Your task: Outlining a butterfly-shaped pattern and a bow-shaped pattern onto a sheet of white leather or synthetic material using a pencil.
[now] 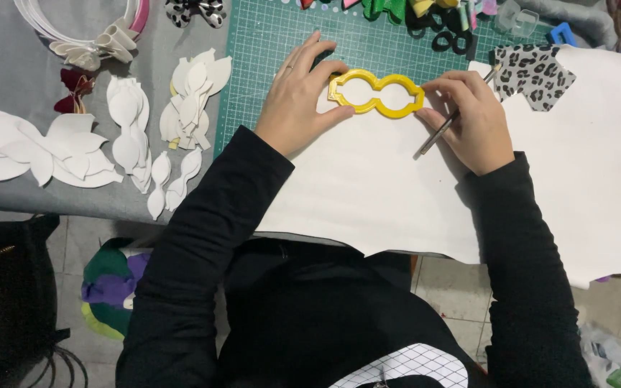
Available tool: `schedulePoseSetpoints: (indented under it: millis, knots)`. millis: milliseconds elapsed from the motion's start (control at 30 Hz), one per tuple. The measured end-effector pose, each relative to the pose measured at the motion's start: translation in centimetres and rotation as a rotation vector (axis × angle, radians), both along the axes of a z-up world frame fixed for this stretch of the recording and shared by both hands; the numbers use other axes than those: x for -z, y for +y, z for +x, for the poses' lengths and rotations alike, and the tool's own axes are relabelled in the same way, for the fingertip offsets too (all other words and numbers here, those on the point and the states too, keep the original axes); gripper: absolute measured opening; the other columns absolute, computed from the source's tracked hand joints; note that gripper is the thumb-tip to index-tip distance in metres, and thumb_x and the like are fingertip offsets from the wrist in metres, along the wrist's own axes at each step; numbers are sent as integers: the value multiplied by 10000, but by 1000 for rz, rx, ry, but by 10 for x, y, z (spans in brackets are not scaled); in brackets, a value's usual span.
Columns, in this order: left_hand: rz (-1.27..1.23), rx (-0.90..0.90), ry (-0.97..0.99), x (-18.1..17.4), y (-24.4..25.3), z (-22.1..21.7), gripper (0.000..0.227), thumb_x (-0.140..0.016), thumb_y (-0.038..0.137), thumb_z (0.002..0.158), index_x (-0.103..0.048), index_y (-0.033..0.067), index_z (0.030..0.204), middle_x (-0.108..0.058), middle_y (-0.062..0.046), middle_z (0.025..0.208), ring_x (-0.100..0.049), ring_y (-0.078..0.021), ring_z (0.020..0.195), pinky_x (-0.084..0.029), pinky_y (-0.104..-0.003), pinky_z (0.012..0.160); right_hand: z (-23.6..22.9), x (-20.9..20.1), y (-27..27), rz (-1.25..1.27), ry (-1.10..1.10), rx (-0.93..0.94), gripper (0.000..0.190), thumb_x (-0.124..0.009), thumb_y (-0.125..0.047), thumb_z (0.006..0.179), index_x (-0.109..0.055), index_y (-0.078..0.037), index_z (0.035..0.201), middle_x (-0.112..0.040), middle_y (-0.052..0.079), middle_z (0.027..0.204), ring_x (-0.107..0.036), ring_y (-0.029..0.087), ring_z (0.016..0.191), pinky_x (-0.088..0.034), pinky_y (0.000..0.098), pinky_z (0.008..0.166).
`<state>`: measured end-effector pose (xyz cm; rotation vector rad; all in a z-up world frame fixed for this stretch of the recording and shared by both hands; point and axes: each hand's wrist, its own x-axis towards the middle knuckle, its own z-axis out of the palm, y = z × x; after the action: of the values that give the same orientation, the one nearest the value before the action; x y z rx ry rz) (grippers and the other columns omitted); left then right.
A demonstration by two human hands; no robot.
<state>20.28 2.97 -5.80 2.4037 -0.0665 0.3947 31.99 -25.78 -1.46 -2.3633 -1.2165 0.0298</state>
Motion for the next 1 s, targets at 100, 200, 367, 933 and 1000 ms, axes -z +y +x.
schedulePoseSetpoints:
  millis: [100, 200, 367, 933, 1000]
  knots:
    - [11, 1, -14, 0, -1, 0, 521, -885, 381, 858, -663, 112, 1245, -488, -172, 1493, -315, -403, 1509, -255, -568, 1249, 1, 1, -1, -8, -1, 3, 368, -838, -207, 986, -686, -15, 1261, -616, 130, 1257, -628, 199, 889, -555, 308, 761]
    - [8, -3, -16, 1, -1, 0, 523, -884, 383, 853, -665, 116, 1246, -495, -167, 1488, -328, -393, 1507, -255, -562, 1257, 0, 0, 0, -8, 3, 3, 370, -838, -206, 986, -686, -11, 1261, -614, 132, 1259, -629, 195, 887, -559, 306, 760]
    - [9, -5, -36, 0, -1, 0, 510, -889, 377, 843, -678, 118, 1229, -500, -167, 1478, -329, -404, 1495, -267, -559, 1238, 0, 0, -1, 16, 11, -10, 360, -829, -205, 999, -684, -13, 1266, -615, 129, 1272, -644, 192, 919, -568, 301, 783]
    - [-5, -8, -51, 3, -2, 1, 532, -922, 385, 815, -707, 124, 1226, -503, -146, 1481, -322, -382, 1507, -278, -552, 1243, -1, 0, -1, 12, 11, 5, 344, -822, -200, 998, -699, -29, 1271, -625, 133, 1277, -646, 193, 893, -564, 300, 759]
    - [-5, -6, -59, 3, -1, 1, 531, -923, 387, 818, -707, 123, 1224, -503, -149, 1481, -320, -385, 1510, -275, -553, 1250, -1, -2, 0, 11, 13, 8, 346, -822, -200, 995, -699, -29, 1269, -624, 133, 1274, -643, 193, 882, -562, 302, 752]
